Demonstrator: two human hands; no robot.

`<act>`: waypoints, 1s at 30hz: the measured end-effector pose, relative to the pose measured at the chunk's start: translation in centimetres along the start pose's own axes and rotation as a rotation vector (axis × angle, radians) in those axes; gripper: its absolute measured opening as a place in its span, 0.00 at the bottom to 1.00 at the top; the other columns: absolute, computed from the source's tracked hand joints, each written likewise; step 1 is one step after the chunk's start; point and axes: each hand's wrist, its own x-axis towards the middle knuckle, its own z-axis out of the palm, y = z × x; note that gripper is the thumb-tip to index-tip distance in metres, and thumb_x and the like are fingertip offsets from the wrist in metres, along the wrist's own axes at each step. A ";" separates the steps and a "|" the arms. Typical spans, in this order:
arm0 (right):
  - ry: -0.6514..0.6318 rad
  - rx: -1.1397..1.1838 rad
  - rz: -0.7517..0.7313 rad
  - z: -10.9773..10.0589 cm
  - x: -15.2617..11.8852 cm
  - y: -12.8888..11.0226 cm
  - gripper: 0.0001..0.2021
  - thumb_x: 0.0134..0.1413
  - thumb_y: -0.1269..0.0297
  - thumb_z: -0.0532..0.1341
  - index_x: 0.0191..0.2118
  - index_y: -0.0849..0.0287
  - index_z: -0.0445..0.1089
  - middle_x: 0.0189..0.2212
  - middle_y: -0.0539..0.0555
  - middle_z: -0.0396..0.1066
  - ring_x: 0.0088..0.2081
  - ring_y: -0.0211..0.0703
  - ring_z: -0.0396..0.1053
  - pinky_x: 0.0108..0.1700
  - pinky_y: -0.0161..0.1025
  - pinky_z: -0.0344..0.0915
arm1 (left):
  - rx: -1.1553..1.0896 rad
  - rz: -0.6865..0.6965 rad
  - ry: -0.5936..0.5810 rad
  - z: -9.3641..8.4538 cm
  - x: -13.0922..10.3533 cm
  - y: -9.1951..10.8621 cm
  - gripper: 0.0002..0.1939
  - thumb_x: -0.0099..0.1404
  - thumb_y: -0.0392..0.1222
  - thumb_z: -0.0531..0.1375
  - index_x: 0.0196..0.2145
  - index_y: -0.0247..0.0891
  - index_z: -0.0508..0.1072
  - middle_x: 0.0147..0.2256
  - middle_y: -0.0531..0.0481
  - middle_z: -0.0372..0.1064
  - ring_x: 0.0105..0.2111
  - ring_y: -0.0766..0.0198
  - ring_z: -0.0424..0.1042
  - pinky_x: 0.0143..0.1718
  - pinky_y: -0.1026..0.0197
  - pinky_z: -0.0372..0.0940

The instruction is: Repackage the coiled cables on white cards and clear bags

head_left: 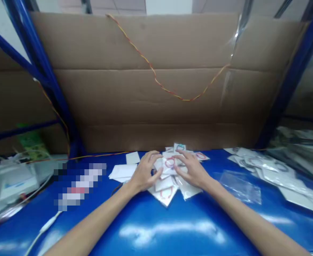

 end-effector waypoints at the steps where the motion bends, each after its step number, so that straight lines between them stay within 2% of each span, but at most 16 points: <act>1: 0.028 -0.021 0.008 0.0 0.0 -0.1 0.18 0.66 0.59 0.59 0.58 0.55 0.73 0.64 0.64 0.66 0.65 0.58 0.63 0.64 0.58 0.60 | 0.033 0.010 0.029 -0.2 0.1 0.3 0.21 0.68 0.43 0.58 0.58 0.41 0.69 0.59 0.38 0.65 0.61 0.46 0.65 0.63 0.42 0.61; 4: 0.047 -0.104 0.045 0.1 0.1 -0.3 0.24 0.68 0.52 0.57 0.64 0.55 0.67 0.69 0.64 0.58 0.70 0.60 0.55 0.68 0.60 0.53 | 0.129 0.021 0.048 -0.3 0.2 0.9 0.24 0.69 0.47 0.58 0.61 0.41 0.67 0.64 0.38 0.62 0.66 0.43 0.58 0.66 0.38 0.56; 8: -0.027 -0.250 0.167 0.8 -0.2 0.1 0.43 0.60 0.35 0.57 0.73 0.55 0.54 0.74 0.65 0.44 0.73 0.71 0.42 0.68 0.72 0.41 | 0.239 -0.081 -0.067 0.6 -0.2 0.6 0.38 0.68 0.62 0.58 0.69 0.41 0.60 0.70 0.36 0.52 0.71 0.36 0.45 0.68 0.31 0.48; 10: -0.058 -0.294 0.214 1.3 -0.5 0.6 0.49 0.55 0.29 0.58 0.74 0.54 0.50 0.74 0.66 0.42 0.73 0.76 0.38 0.67 0.76 0.39 | 0.265 -0.138 -0.123 1.2 -0.6 0.0 0.44 0.65 0.68 0.58 0.70 0.40 0.58 0.71 0.35 0.50 0.72 0.32 0.42 0.67 0.28 0.46; 12: -0.086 -0.301 0.231 1.8 -0.8 1.1 0.52 0.52 0.28 0.58 0.75 0.52 0.48 0.75 0.65 0.41 0.73 0.78 0.37 0.66 0.78 0.40 | 0.273 -0.174 -0.161 1.5 -0.9 -0.5 0.48 0.63 0.71 0.57 0.71 0.41 0.57 0.72 0.34 0.47 0.71 0.29 0.40 0.67 0.26 0.45; 17: -0.135 -0.280 0.246 2.0 -1.0 1.2 0.51 0.53 0.28 0.58 0.75 0.50 0.47 0.74 0.66 0.42 0.72 0.81 0.36 0.64 0.81 0.41 | 0.290 -0.231 -0.220 1.6 -1.1 -1.1 0.51 0.62 0.74 0.55 0.73 0.40 0.52 0.73 0.33 0.40 0.72 0.27 0.34 0.66 0.25 0.44; 21: -0.164 -0.249 0.246 1.6 -0.8 0.6 0.49 0.55 0.28 0.56 0.75 0.49 0.46 0.74 0.65 0.43 0.73 0.76 0.39 0.65 0.77 0.43 | 0.289 -0.209 -0.202 1.7 -1.1 -0.9 0.50 0.63 0.74 0.55 0.72 0.42 0.53 0.73 0.34 0.43 0.72 0.32 0.39 0.67 0.27 0.45; 24: -0.177 -0.225 0.228 1.3 -0.7 0.2 0.46 0.58 0.32 0.57 0.74 0.52 0.51 0.73 0.68 0.45 0.73 0.74 0.42 0.66 0.76 0.44 | 0.277 -0.182 -0.201 1.8 -1.2 -0.6 0.46 0.65 0.72 0.55 0.71 0.42 0.56 0.72 0.35 0.46 0.72 0.35 0.44 0.68 0.29 0.46; 27: -0.125 -0.194 0.193 1.0 -0.5 0.1 0.39 0.62 0.38 0.58 0.71 0.55 0.57 0.72 0.68 0.51 0.72 0.71 0.47 0.68 0.73 0.43 | 0.239 -0.151 -0.186 1.8 -1.2 -0.3 0.43 0.67 0.68 0.56 0.70 0.43 0.57 0.71 0.37 0.51 0.71 0.37 0.47 0.68 0.33 0.48; 30: 0.014 -0.165 0.086 0.2 0.1 -0.5 0.26 0.67 0.49 0.56 0.64 0.57 0.67 0.68 0.67 0.59 0.70 0.64 0.54 0.69 0.68 0.44 | 0.208 -0.140 -0.171 1.9 -1.2 -0.3 0.43 0.66 0.68 0.56 0.70 0.41 0.56 0.70 0.36 0.54 0.70 0.38 0.50 0.68 0.34 0.50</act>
